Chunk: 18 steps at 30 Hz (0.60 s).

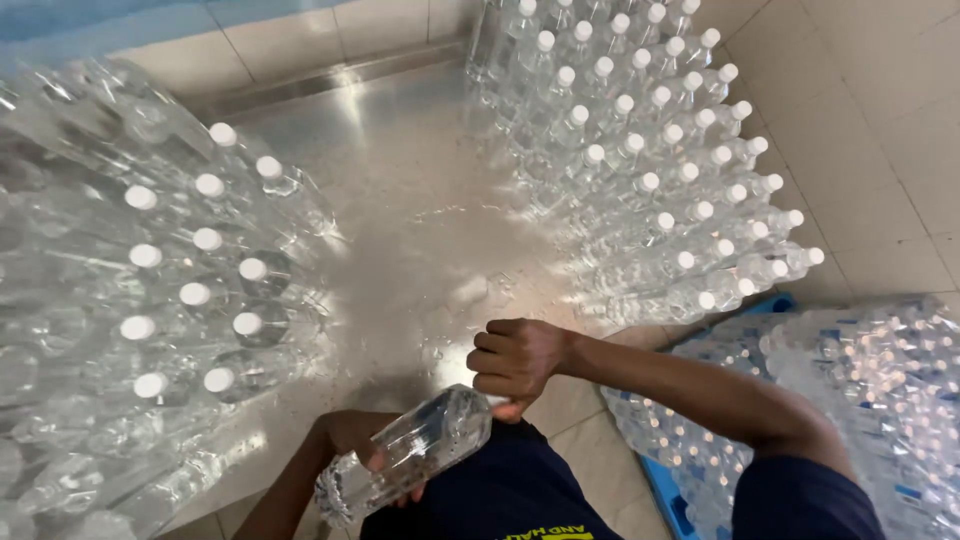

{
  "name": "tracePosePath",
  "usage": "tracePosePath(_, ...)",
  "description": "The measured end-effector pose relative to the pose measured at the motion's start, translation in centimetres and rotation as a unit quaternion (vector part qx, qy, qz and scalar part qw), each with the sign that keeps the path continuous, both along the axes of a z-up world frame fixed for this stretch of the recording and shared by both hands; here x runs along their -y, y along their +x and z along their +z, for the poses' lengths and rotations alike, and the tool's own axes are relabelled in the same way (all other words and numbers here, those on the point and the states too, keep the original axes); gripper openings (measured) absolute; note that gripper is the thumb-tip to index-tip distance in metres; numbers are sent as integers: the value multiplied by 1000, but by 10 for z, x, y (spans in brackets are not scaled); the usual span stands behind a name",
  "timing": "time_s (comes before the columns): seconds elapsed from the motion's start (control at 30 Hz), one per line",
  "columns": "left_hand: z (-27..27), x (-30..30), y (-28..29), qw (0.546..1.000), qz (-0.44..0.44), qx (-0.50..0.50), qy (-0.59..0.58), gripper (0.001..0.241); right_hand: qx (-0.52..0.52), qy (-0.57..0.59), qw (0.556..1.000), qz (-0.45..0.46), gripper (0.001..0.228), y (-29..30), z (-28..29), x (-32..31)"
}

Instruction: Placing plastic caps onto water bottles on a production line table

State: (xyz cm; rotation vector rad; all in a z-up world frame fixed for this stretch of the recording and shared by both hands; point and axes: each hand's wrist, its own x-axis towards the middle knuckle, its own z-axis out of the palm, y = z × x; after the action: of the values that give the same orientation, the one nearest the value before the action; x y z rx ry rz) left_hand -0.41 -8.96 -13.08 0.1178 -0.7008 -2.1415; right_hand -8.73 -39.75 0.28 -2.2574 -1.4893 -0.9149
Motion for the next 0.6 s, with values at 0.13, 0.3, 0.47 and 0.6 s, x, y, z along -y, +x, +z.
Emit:
tracePosePath(0.13,89,47,16,909,147,382,73,61,-477,251,810,-231,51,-30,-120,50)
tracePosePath(0.3,-2,119,-10,592,101,795,88,114,-746,353,387,-411,68,-88,-231,110)
tracePosePath(0.47,-82,181,-5,356,286,881,-123,103,-716,320,385,-488,55,-64,-77,121)
tracePosePath(0.6,-73,255,-3,440,378,812,-71,102,-614,297,483,-549,44,-54,-35,145)
